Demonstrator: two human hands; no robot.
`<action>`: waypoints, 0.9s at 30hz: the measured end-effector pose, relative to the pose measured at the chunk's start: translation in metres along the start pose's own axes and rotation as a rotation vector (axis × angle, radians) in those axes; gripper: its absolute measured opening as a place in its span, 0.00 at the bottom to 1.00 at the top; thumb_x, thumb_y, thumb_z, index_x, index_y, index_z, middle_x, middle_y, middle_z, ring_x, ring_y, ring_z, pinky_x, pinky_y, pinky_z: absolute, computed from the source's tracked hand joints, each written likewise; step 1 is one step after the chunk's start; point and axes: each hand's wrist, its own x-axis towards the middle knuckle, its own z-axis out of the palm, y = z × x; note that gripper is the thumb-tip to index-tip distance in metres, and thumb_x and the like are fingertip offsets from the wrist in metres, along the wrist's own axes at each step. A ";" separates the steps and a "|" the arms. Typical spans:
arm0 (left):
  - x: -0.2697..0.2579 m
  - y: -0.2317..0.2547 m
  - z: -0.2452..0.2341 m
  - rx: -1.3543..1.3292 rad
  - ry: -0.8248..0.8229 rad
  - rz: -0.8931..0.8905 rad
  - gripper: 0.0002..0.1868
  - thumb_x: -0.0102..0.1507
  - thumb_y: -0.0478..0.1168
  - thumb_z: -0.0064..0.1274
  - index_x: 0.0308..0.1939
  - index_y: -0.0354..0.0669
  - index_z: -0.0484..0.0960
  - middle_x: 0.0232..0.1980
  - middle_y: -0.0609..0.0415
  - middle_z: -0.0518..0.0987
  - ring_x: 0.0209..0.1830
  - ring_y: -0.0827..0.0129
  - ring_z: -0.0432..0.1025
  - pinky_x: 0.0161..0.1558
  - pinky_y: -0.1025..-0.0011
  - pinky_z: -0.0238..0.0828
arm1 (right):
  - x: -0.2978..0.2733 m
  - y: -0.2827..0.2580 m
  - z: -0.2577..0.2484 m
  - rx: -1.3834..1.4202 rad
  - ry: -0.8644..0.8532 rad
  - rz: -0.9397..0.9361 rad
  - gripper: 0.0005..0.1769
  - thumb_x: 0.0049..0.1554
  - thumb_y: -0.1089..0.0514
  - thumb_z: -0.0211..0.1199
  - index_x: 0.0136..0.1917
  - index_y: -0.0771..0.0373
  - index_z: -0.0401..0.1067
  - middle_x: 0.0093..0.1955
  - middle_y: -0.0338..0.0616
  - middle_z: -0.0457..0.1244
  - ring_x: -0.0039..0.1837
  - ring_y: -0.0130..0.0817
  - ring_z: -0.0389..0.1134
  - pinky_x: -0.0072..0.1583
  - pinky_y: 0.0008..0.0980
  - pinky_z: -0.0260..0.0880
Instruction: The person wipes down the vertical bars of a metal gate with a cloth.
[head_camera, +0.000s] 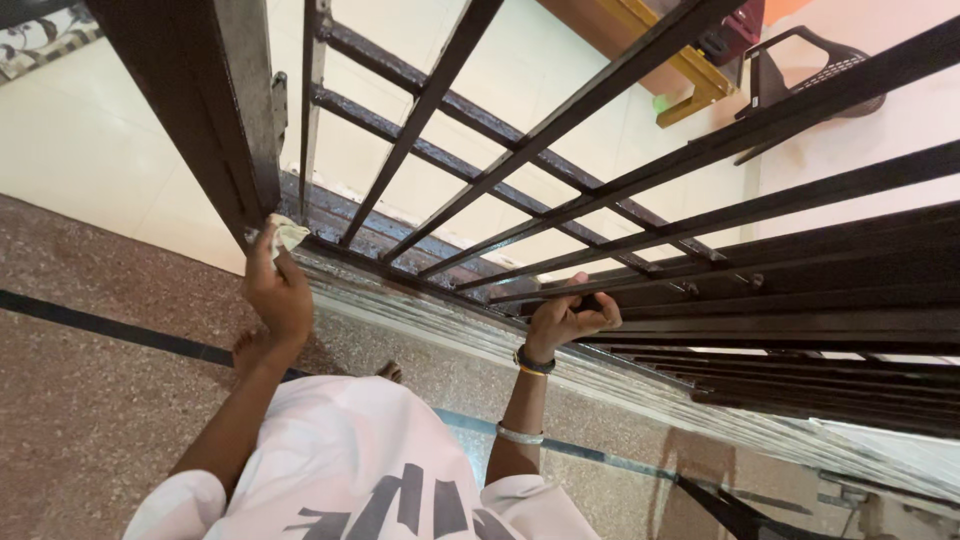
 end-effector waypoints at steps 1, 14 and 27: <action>-0.002 -0.003 -0.001 0.051 -0.049 0.014 0.19 0.71 0.25 0.45 0.66 0.29 0.77 0.59 0.36 0.81 0.56 0.49 0.79 0.54 0.59 0.78 | 0.000 -0.002 0.001 0.015 0.001 0.009 0.15 0.67 0.64 0.61 0.55 0.57 0.53 0.53 0.39 0.47 0.37 0.17 0.49 0.34 0.17 0.51; 0.080 0.039 0.013 -0.924 -0.208 -0.301 0.13 0.79 0.32 0.42 0.63 0.31 0.77 0.62 0.41 0.80 0.56 0.69 0.77 0.60 0.75 0.74 | 0.003 0.000 0.010 0.078 0.054 0.002 0.16 0.67 0.62 0.61 0.56 0.56 0.52 0.46 0.37 0.52 0.36 0.17 0.48 0.34 0.17 0.47; 0.087 0.051 0.007 -0.345 -0.465 0.065 0.30 0.78 0.46 0.31 0.82 0.41 0.49 0.78 0.39 0.63 0.80 0.51 0.60 0.78 0.55 0.58 | -0.001 0.009 0.019 -0.115 0.130 -0.048 0.13 0.67 0.63 0.59 0.53 0.60 0.53 0.53 0.40 0.46 0.42 0.23 0.51 0.40 0.19 0.51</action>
